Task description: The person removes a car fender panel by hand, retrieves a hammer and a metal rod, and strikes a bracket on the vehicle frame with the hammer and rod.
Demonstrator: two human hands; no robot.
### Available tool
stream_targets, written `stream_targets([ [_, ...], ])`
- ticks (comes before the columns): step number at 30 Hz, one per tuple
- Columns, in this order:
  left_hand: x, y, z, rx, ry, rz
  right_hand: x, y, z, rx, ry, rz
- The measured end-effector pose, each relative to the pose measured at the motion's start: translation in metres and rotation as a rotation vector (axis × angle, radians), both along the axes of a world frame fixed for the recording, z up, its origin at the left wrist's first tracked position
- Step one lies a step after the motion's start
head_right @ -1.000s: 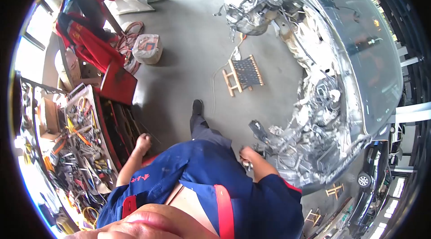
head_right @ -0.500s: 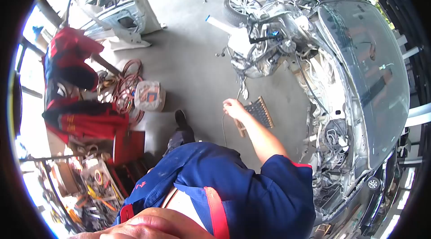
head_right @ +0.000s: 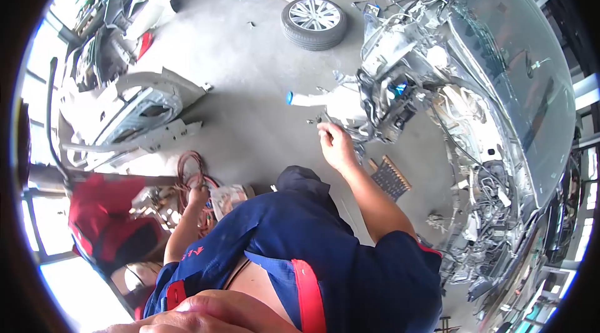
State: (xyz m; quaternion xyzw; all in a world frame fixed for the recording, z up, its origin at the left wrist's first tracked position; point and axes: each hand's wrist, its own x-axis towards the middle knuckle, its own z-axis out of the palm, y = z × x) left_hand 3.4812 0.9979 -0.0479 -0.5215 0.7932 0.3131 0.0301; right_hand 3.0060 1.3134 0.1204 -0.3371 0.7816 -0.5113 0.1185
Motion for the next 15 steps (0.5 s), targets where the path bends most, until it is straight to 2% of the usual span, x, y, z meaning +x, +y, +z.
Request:
stream_targets([
  [2,-0.047,-0.068,-0.021,-0.095,0.094,-0.071,-0.024,-0.058,0.025,-0.116,0.198,-0.038],
  [3,-0.101,-0.067,0.05,0.106,0.042,0.036,-0.038,-0.085,0.03,-0.124,0.218,-0.048],
  [4,-0.111,-0.095,0.017,0.103,0.204,-0.026,-0.054,-0.112,0.036,-0.109,0.298,-0.033],
  [6,-0.159,-0.124,0.011,0.273,0.185,0.033,-0.089,-0.16,0.027,-0.082,0.276,0.022],
  [7,-0.176,-0.144,0.008,0.237,0.146,-0.218,-0.101,-0.181,0.019,-0.054,0.244,0.01],
  [8,-0.201,-0.159,0.023,0.296,0.061,-0.254,-0.118,-0.2,0.003,-0.014,0.166,0.049],
  [9,-0.229,-0.172,0.044,0.353,-0.026,-0.294,-0.127,-0.213,-0.01,0.086,0.052,0.087],
  [11,-0.264,-0.224,0.035,0.254,-0.026,-0.485,-0.151,-0.232,-0.02,0.354,-0.1,0.184],
  [12,-0.272,-0.243,0.024,0.216,-0.026,-0.569,-0.157,-0.232,-0.042,0.451,-0.087,0.206],
  [13,-0.287,-0.265,0.013,0.307,-0.014,-0.354,-0.162,-0.232,-0.059,0.545,-0.089,0.245],
  [14,-0.301,-0.292,0.0,0.307,-0.046,-0.354,-0.167,-0.232,-0.064,0.726,-0.169,0.269],
  [15,-0.314,-0.32,-0.02,0.395,-0.111,-0.324,-0.173,-0.23,-0.083,0.745,-0.196,0.304],
])
